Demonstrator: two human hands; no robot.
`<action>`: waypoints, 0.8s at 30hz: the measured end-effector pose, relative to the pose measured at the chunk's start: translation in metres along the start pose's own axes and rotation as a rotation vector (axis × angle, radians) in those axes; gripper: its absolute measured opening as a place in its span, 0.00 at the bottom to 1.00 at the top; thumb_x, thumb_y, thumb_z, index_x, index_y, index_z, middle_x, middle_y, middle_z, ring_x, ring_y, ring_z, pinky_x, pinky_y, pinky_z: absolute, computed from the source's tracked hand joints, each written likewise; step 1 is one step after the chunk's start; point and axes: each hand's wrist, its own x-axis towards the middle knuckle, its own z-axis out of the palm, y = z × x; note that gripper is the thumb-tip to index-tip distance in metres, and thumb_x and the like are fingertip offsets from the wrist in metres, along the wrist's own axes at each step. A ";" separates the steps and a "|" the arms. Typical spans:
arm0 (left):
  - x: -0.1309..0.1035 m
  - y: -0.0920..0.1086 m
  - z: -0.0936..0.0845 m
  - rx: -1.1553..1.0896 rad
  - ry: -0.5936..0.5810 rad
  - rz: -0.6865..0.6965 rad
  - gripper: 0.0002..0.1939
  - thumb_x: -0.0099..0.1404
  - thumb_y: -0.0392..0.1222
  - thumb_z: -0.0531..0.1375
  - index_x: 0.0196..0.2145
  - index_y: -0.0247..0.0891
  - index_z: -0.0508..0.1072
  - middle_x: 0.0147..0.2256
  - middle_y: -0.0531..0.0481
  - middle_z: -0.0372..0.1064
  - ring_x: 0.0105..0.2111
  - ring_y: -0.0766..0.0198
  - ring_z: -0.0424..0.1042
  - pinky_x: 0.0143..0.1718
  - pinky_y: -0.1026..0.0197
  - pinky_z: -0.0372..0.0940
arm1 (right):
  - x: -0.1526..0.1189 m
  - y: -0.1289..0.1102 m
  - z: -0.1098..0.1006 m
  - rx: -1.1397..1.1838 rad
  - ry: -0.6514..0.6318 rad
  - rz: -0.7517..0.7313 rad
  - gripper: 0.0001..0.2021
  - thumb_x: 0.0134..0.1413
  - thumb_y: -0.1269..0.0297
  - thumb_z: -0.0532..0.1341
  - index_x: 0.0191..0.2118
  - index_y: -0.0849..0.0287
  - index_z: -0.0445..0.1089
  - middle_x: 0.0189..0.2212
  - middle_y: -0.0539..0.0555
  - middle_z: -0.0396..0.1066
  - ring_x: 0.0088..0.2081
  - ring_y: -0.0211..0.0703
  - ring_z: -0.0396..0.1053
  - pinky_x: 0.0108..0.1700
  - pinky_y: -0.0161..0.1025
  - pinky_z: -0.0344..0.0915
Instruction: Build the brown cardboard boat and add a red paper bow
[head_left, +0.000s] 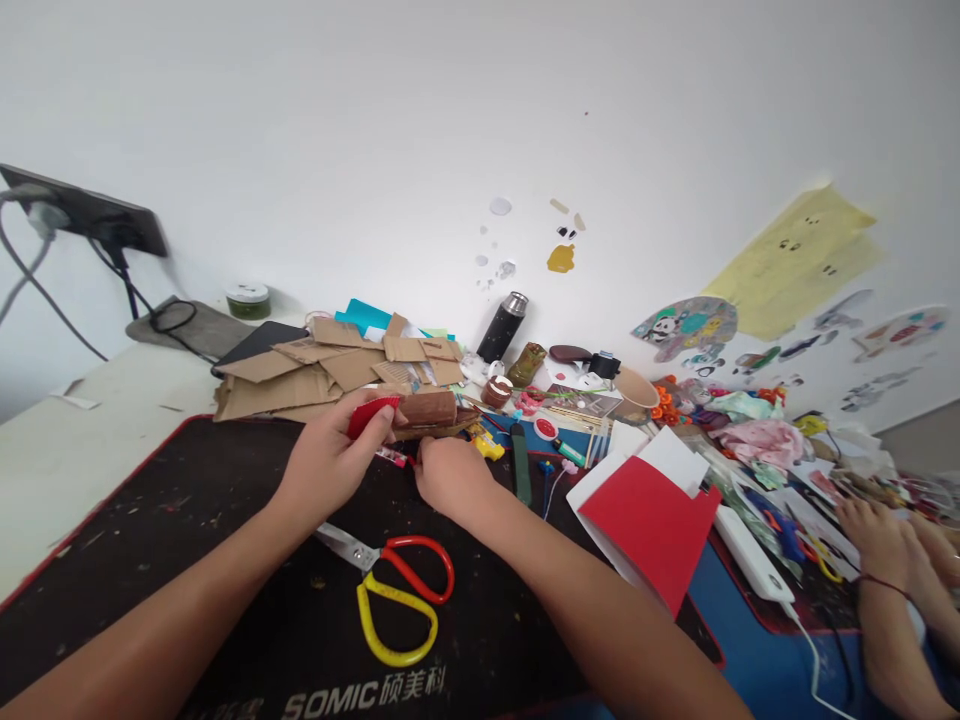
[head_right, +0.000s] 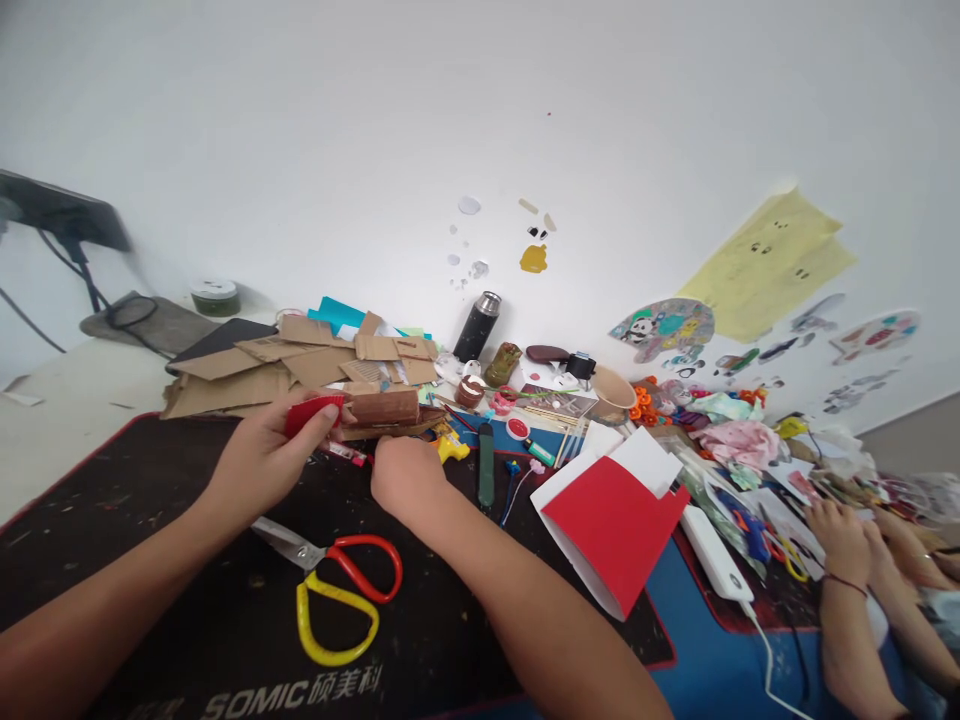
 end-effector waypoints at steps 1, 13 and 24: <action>0.000 -0.001 0.000 0.007 -0.012 0.007 0.17 0.73 0.58 0.59 0.39 0.43 0.80 0.33 0.49 0.82 0.33 0.53 0.80 0.39 0.54 0.71 | -0.001 0.000 0.000 -0.005 -0.003 -0.002 0.15 0.73 0.67 0.59 0.54 0.66 0.81 0.49 0.73 0.85 0.52 0.67 0.85 0.49 0.52 0.79; 0.000 -0.004 0.000 0.018 -0.041 0.021 0.19 0.74 0.59 0.59 0.38 0.43 0.80 0.33 0.49 0.82 0.34 0.53 0.80 0.39 0.54 0.71 | -0.006 0.005 -0.001 -0.017 -0.001 -0.005 0.15 0.72 0.68 0.58 0.54 0.67 0.81 0.48 0.71 0.85 0.51 0.67 0.85 0.49 0.51 0.78; 0.007 0.004 0.003 -0.276 -0.070 -0.219 0.20 0.65 0.62 0.67 0.33 0.42 0.79 0.27 0.47 0.80 0.25 0.56 0.75 0.30 0.55 0.72 | -0.013 0.012 0.009 0.089 0.109 0.007 0.12 0.74 0.64 0.60 0.53 0.59 0.79 0.44 0.62 0.86 0.46 0.57 0.85 0.44 0.44 0.70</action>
